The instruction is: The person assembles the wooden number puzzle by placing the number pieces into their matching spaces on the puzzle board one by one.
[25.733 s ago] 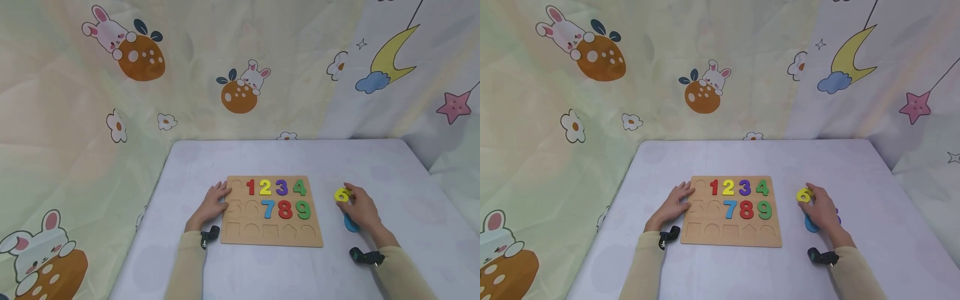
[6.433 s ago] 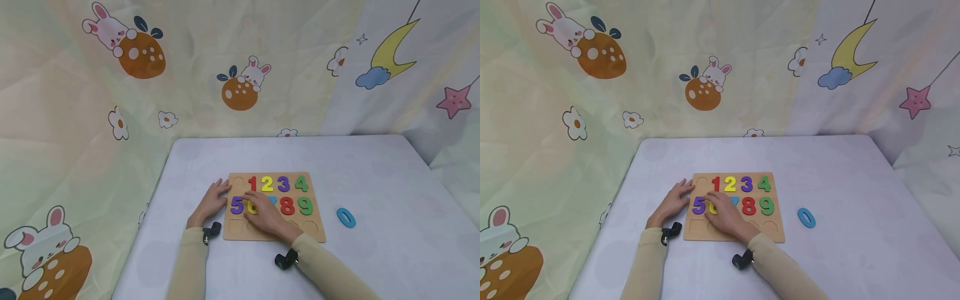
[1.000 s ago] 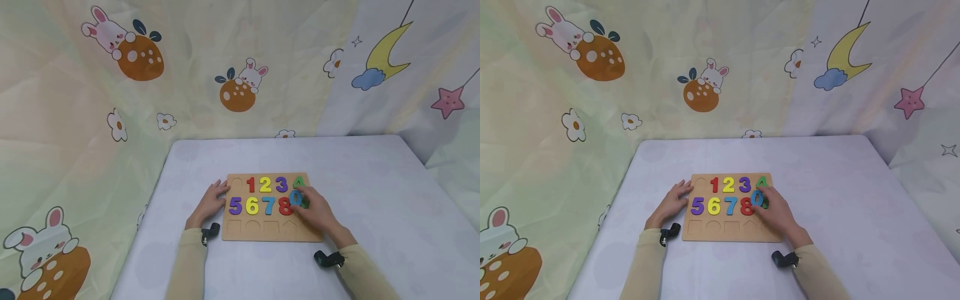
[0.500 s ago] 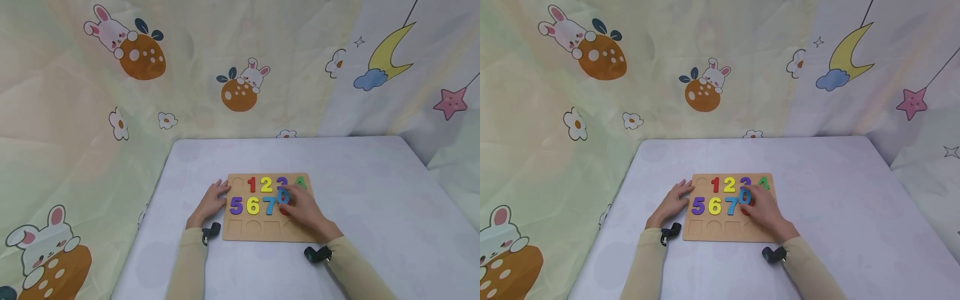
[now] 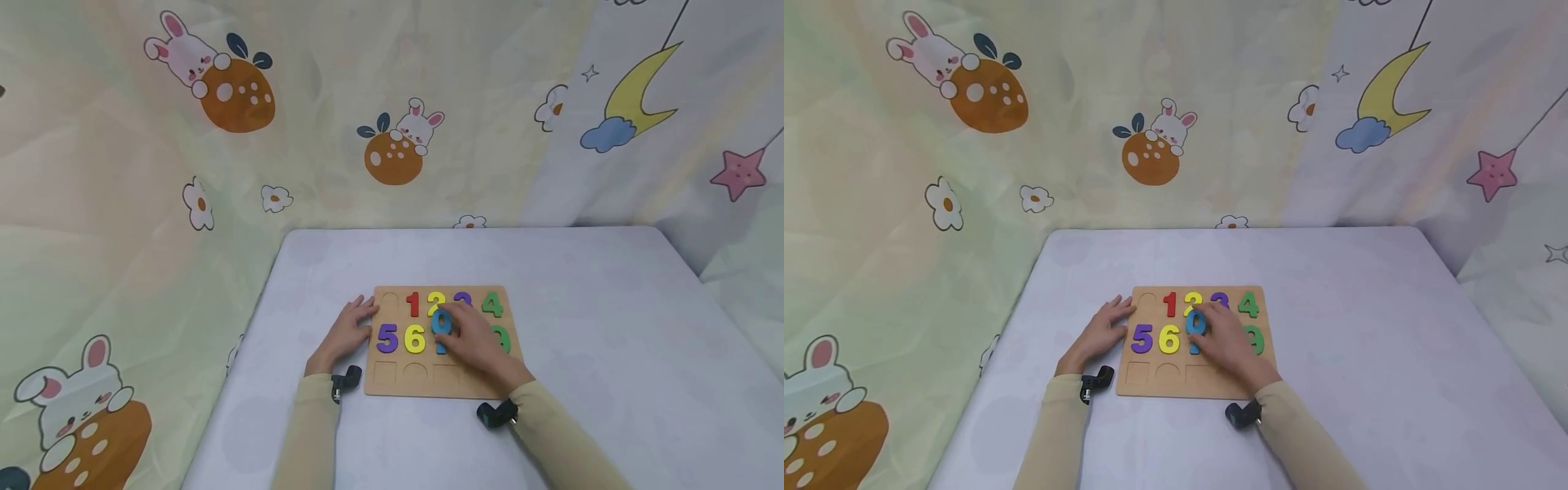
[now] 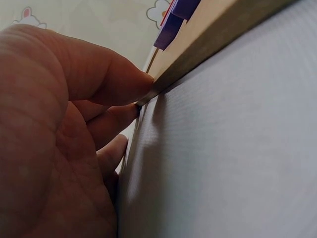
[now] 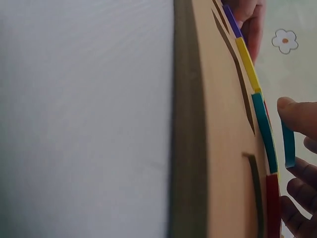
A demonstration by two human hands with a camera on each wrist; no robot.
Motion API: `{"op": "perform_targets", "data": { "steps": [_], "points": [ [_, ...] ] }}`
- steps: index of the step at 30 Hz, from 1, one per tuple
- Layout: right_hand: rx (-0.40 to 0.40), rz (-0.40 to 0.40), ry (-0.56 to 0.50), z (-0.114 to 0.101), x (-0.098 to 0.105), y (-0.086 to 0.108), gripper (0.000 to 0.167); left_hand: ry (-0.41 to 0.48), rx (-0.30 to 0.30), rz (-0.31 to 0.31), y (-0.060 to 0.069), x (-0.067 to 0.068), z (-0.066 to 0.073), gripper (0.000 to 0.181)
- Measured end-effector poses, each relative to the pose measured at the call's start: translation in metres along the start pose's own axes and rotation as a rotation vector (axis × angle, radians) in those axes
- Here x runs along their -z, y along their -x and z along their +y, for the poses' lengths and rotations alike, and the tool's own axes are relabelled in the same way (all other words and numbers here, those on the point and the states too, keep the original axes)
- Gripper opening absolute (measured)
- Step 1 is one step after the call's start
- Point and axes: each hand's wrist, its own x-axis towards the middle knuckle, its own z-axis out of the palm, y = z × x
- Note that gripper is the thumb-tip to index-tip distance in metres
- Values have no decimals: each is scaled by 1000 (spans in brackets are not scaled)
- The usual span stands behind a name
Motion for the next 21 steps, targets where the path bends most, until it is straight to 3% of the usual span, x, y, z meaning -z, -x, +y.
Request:
{"op": "perform_targets", "data": {
  "steps": [9, 21],
  "points": [
    [-6, -59, -9, -8, -10, -7, 63, -1, 2, 4, 1, 0, 0, 51],
    [34, -71, -8, -17, -18, -14, 63, 1, -9, -5, 0, -1, -1, 50]
  ]
}}
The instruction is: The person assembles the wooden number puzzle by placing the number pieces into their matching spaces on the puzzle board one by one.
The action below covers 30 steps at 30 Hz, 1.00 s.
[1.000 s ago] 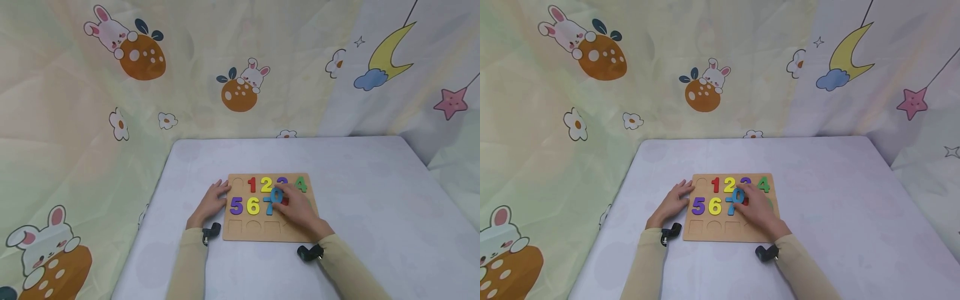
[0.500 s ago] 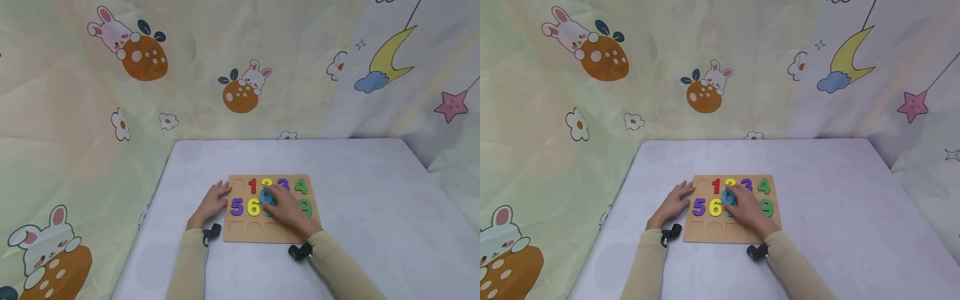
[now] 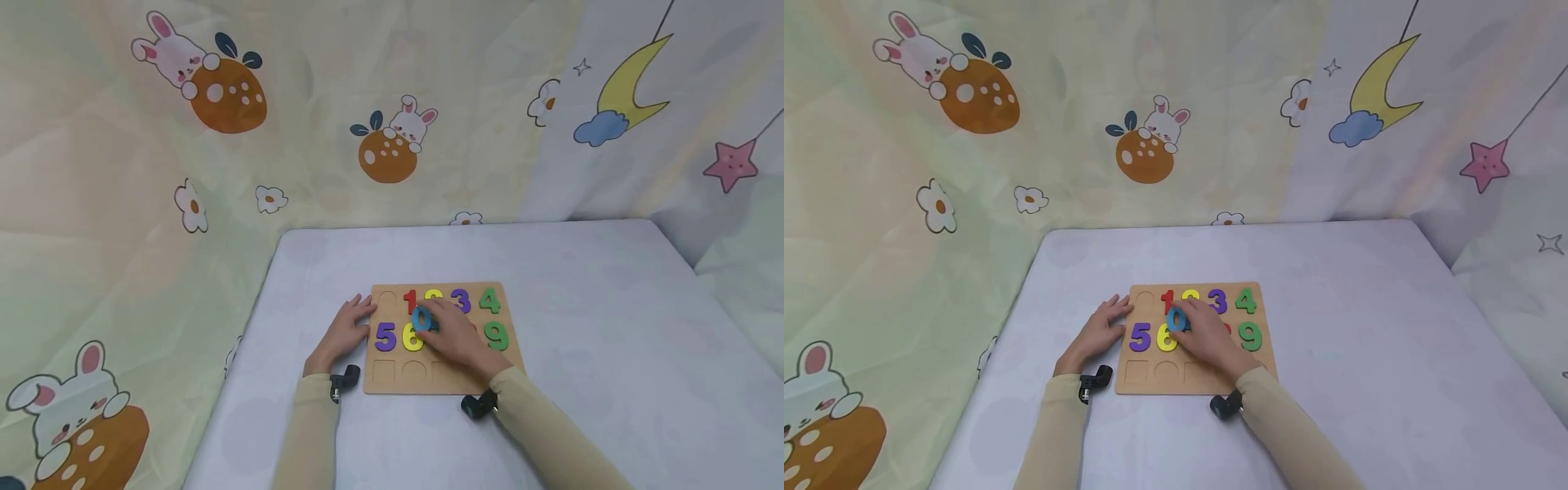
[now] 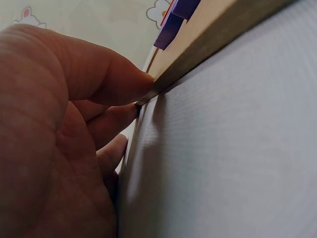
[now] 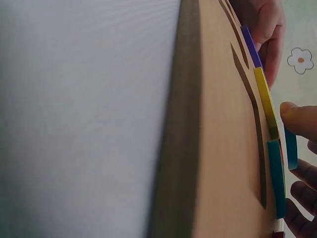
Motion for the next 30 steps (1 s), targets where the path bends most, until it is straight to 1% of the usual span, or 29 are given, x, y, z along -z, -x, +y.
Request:
{"op": "perform_targets", "data": {
  "steps": [9, 17, 19, 24, 27, 30],
  "points": [
    [26, 10, -14, -7, -4, -9, 61, -14, -8, -3, -3, 3, 2, 51],
    [53, 5, 23, -18, -9, -18, 63, -25, -12, -6, -2, 5, 0, 51],
    [52, -4, 29, -21, -10, -20, 63, -19, -25, -3, -1, 4, -1, 51],
    [39, -53, 32, -25, -14, -24, 64, -13, -33, -6, 2, 2, -3, 50],
    [38, -66, 47, -26, -16, -27, 65, -15, -22, -6, 2, 1, -2, 52],
    [30, -61, 61, -27, -18, -31, 65, -16, 1, -1, 1, 2, -1, 59]
  ]
}}
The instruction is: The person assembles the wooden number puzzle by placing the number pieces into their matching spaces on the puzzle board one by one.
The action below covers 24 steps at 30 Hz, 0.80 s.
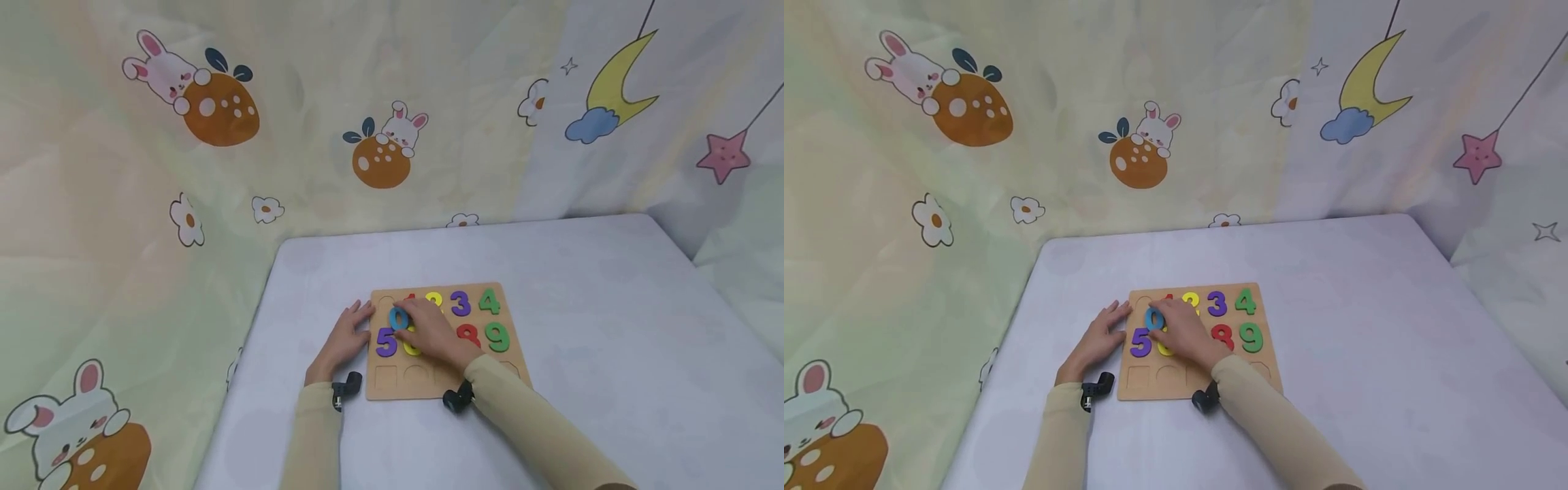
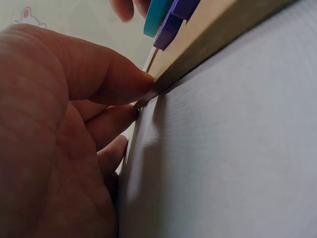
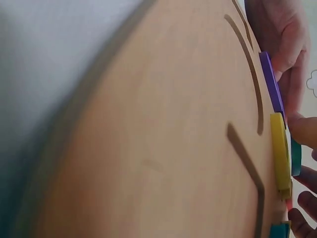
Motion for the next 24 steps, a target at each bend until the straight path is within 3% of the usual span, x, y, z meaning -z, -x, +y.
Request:
{"op": "perform_targets", "data": {
  "steps": [5, 13, 24],
  "points": [
    [-19, -11, 7, -1, -2, -5, 64, -8, 45, -6, 1, 1, 2, 66],
    [-64, -33, -22, -3, 0, -10, 67, -28, -50, -18, 0, 3, 3, 52],
    [-119, -35, -51, -8, -3, -24, 63, -21, -38, -24, -2, 1, 0, 52]
  ]
}}
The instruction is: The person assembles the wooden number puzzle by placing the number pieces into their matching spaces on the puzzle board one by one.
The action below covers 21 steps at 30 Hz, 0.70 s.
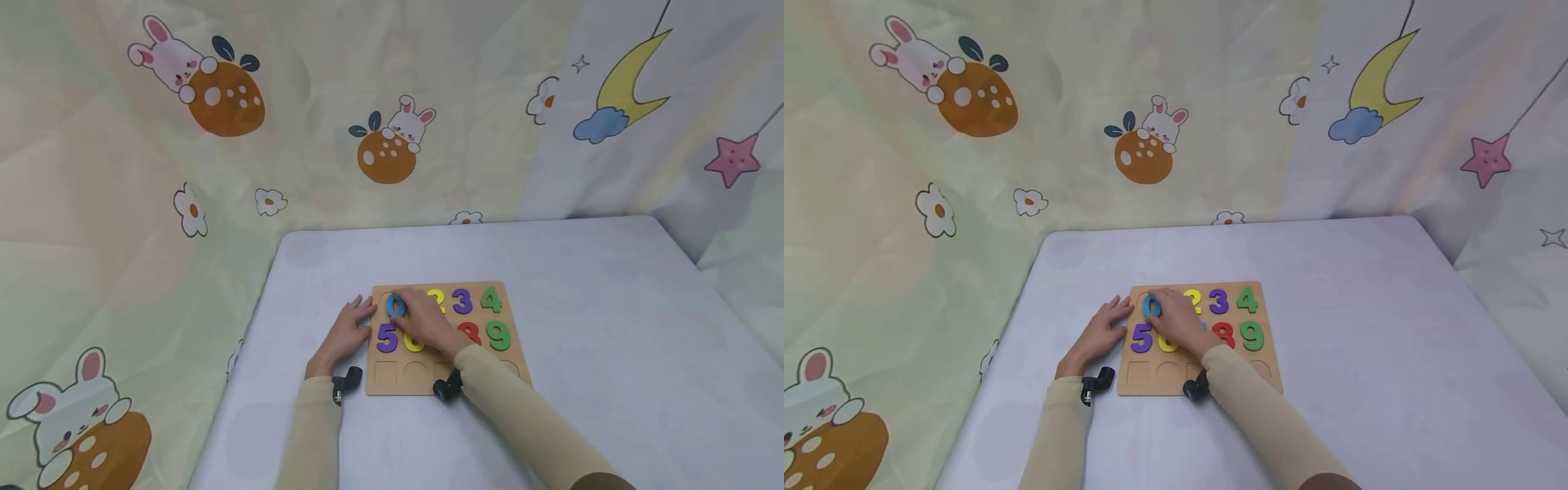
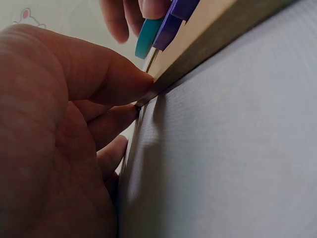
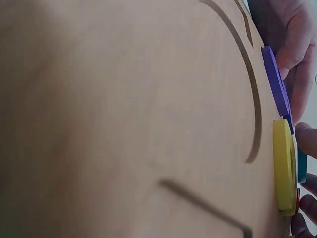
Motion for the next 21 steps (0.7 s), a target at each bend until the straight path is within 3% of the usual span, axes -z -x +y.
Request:
{"op": "perform_targets", "data": {
  "steps": [11, 21],
  "points": [
    [-29, 28, 22, 0, -5, -8, 64, -6, 13, -4, -1, -1, 1, 52],
    [-47, 124, 46, -5, -15, -13, 63, 15, -1, 10, 1, 0, 4, 53]
  ]
}}
